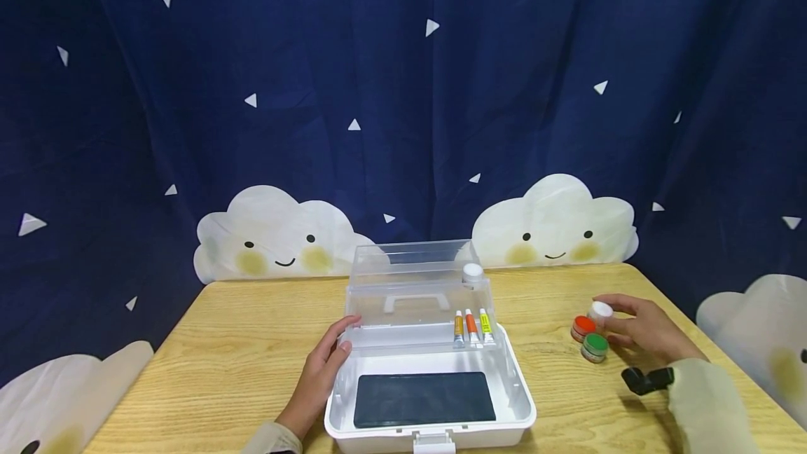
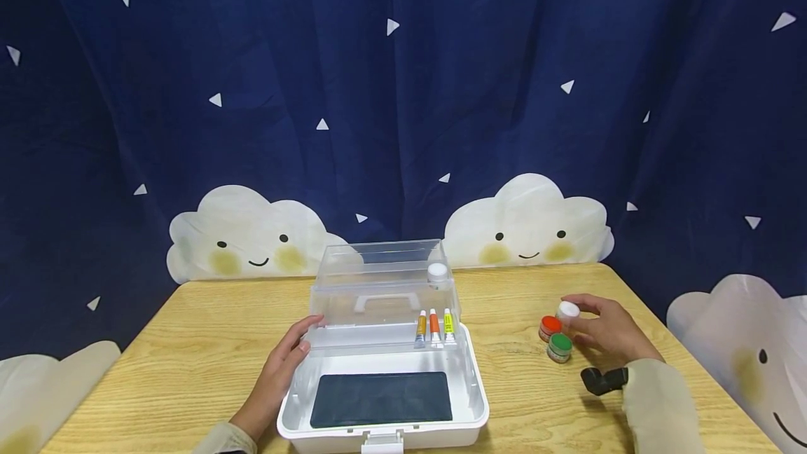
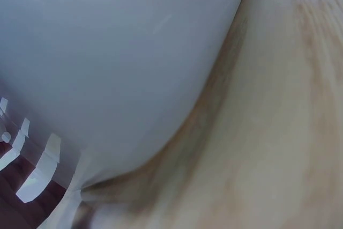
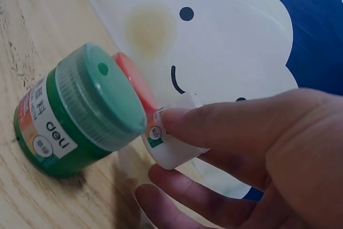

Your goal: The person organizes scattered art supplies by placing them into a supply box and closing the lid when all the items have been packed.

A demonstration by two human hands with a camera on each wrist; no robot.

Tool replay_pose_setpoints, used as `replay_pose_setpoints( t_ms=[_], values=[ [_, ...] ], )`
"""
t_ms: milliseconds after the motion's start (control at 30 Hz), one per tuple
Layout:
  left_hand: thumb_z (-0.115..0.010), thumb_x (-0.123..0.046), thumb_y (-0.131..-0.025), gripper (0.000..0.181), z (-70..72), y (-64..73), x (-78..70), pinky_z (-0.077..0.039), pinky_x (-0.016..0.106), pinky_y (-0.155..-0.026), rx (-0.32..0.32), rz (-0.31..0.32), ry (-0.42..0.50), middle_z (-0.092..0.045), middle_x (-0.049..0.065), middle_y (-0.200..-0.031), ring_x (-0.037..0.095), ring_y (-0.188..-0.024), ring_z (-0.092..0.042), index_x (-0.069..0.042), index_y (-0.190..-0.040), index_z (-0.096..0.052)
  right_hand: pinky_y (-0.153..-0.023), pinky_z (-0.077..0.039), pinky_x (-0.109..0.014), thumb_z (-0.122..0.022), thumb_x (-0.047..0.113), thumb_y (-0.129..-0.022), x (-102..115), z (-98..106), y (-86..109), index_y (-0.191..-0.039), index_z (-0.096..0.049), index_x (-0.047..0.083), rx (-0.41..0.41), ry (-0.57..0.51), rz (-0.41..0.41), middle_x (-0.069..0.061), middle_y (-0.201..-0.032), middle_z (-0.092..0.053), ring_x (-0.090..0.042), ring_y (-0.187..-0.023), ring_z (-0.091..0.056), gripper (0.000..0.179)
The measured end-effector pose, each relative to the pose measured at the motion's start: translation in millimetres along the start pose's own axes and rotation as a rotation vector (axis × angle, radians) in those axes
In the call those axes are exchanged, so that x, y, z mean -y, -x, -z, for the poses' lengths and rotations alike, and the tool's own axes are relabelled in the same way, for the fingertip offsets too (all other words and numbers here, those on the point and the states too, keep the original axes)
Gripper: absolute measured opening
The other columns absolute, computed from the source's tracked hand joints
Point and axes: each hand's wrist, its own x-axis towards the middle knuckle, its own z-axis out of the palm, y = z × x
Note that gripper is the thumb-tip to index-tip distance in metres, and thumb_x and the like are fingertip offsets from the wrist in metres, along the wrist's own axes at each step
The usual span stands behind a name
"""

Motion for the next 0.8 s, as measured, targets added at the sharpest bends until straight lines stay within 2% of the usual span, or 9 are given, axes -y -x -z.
replay_pose_setpoints(
  t_ms=[200,400,467,633,700,800],
  values=[
    [-0.044,-0.012,-0.103,0.037,-0.1,0.2,1.1,-0.042,0.021,-0.096,0.008,-0.003,0.019,-0.051,0.009,-0.138,0.021,-0.125,-0.048,-0.015,-0.139,-0.049,-0.083,-0.054,-0.041,-0.068,0.039,-0.089,8.7,-0.2,5.4,-0.143,-0.039,-0.002,-0.035,0.021,0.028,-0.03,-0.139,-0.043,-0.027,-0.107,-0.061,0.073],
    [-0.045,-0.016,-0.102,0.036,-1.4,0.3,-0.2,-0.044,0.023,-0.095,-0.012,0.035,0.025,-0.052,0.006,-0.138,0.018,-0.123,-0.05,-0.019,-0.138,-0.05,-0.081,-0.055,-0.041,-0.066,0.041,-0.09,21.5,0.7,7.8,-0.141,-0.042,-0.002,-0.073,0.078,0.093,-0.027,-0.133,-0.051,-0.029,-0.106,-0.062,0.072],
    [-0.046,-0.017,-0.102,0.036,-1.7,0.3,-0.8,-0.044,0.023,-0.096,-0.015,0.045,0.021,-0.052,0.005,-0.138,0.018,-0.124,-0.05,-0.02,-0.138,-0.05,-0.08,-0.055,-0.039,-0.067,0.041,-0.089,25.9,-0.3,8.2,-0.14,-0.043,-0.003,-0.093,0.085,0.106,-0.027,-0.134,-0.049,-0.025,-0.105,-0.062,0.071],
    [-0.046,-0.018,-0.102,0.036,-1.2,0.4,-1.1,-0.043,0.023,-0.096,-0.012,0.055,0.02,-0.052,0.004,-0.139,0.019,-0.124,-0.05,-0.021,-0.138,-0.05,-0.08,-0.055,-0.038,-0.068,0.035,-0.089,40.0,-4.7,11.0,-0.138,-0.044,-0.005,-0.132,0.049,0.143,-0.026,-0.134,-0.047,-0.006,-0.095,-0.062,0.068],
    [-0.046,-0.018,-0.102,0.036,-0.8,0.4,-1.0,-0.043,0.022,-0.096,-0.01,0.053,0.019,-0.052,0.004,-0.139,0.019,-0.124,-0.049,-0.021,-0.138,-0.051,-0.08,-0.055,-0.038,-0.069,0.034,-0.089,46.2,-6.7,11.7,-0.138,-0.044,-0.005,-0.143,0.037,0.155,-0.025,-0.134,-0.048,-0.002,-0.093,-0.061,0.067],
    [-0.046,-0.017,-0.102,0.036,-0.2,0.3,-1.0,-0.043,0.021,-0.096,-0.009,0.036,0.009,-0.052,0.007,-0.138,0.02,-0.124,-0.049,-0.019,-0.138,-0.051,-0.08,-0.055,-0.037,-0.069,0.035,-0.089,55.2,-10.3,11.2,-0.138,-0.046,-0.002,-0.159,0.032,0.18,-0.023,-0.132,-0.05,-0.003,-0.093,-0.061,0.065]
  ],
)
